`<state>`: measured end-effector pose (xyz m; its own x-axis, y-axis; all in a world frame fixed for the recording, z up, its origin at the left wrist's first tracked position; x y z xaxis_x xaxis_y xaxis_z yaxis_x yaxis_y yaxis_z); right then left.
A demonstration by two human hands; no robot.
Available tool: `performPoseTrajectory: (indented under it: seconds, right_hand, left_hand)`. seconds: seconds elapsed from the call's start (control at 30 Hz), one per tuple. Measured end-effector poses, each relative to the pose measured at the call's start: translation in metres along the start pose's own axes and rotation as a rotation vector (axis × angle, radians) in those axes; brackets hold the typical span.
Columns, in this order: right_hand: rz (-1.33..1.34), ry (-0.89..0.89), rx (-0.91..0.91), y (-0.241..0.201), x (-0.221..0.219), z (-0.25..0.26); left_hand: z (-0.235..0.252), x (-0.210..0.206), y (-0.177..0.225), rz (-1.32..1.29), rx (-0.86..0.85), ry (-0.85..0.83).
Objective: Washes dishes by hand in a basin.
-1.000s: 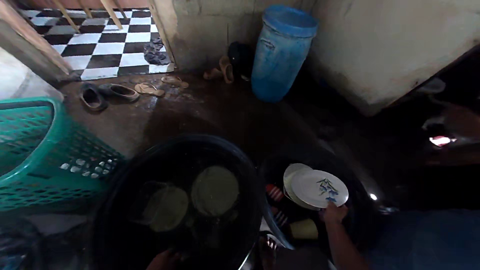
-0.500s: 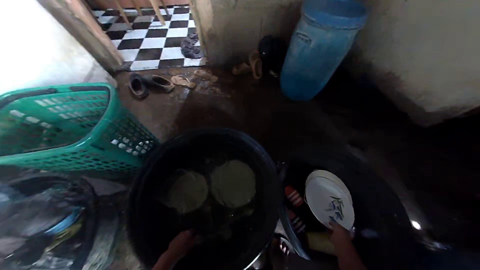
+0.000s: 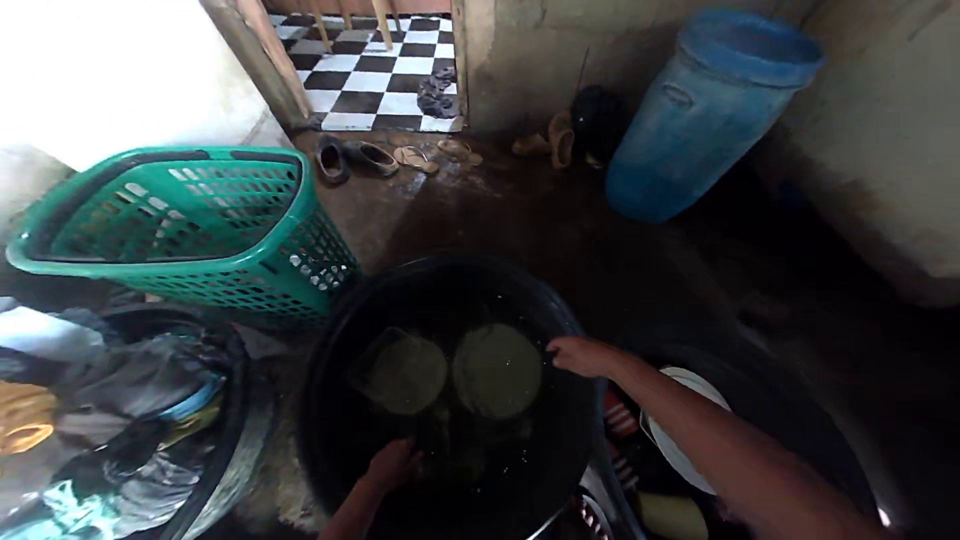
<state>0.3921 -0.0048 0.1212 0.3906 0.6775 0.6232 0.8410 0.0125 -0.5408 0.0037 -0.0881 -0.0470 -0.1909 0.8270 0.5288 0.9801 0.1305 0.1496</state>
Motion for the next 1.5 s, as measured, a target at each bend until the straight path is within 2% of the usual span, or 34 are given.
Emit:
performPoseTrajectory:
  seconds: [0.03,0.1,0.2,0.27,0.4,0.53,0.73,0.93,1.1,1.27,1.4,1.5]
  right_hand:
    - [-0.045,-0.007,-0.024,-0.009,-0.002,0.023]
    - [-0.055,0.096,-0.151,-0.013,-0.01,0.066]
    - [0.206,0.317,-0.362,-0.005,-0.054,0.104]
    - [0.479,0.477,-0.465,0.009,-0.103,0.115]
    - [0.777,0.672,-0.716,0.028,-0.191,0.111]
    - [1.078,0.717,-0.8,0.052,-0.238,0.121]
    - [1.282,0.756,-0.829,0.061,-0.237,0.133]
    - [1.296,0.811,-0.858,0.051,-0.233,0.147]
    - [1.36,0.818,-0.774,0.036,-0.223,0.164]
    - [1.573,0.828,-0.763,0.028,-0.217,0.173]
    - [1.355,0.989,-0.666,0.042,-0.218,0.161]
    - [1.103,1.02,-0.639,0.055,-0.19,0.141]
  left_hand:
    - [0.002,0.0,0.001,-0.012,0.017,-0.01]
    - [0.004,-0.003,0.002,-0.028,0.043,-0.033]
    - [0.008,-0.007,-0.001,-0.056,0.043,-0.062]
    - [0.008,-0.007,-0.003,-0.083,0.028,-0.065]
    - [0.02,-0.018,-0.019,-0.115,0.009,-0.089]
    - [0.029,-0.023,-0.03,-0.112,0.038,-0.122]
    - [0.033,-0.019,-0.024,-0.167,0.0,-0.1]
    - [0.033,-0.028,-0.021,-0.193,0.02,-0.133]
    - [0.033,-0.029,-0.031,-0.185,0.05,-0.144]
    - [0.029,-0.021,-0.028,-0.286,0.015,-0.105]
    - [0.034,-0.023,-0.031,-0.282,0.002,-0.074]
    - [0.038,-0.023,-0.034,-0.314,0.007,-0.059]
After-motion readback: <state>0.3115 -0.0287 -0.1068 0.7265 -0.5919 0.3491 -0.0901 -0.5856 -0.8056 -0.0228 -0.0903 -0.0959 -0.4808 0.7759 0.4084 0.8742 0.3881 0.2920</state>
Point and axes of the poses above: each hand's wrist, its own z-axis towards the middle knuckle, its own x-axis out of the back of the hand, y = z × x, the point moved 4 cm from there along z, towards the middle knuckle, and after that the axes turned 9 degrees about x, right-handed, at the moved point
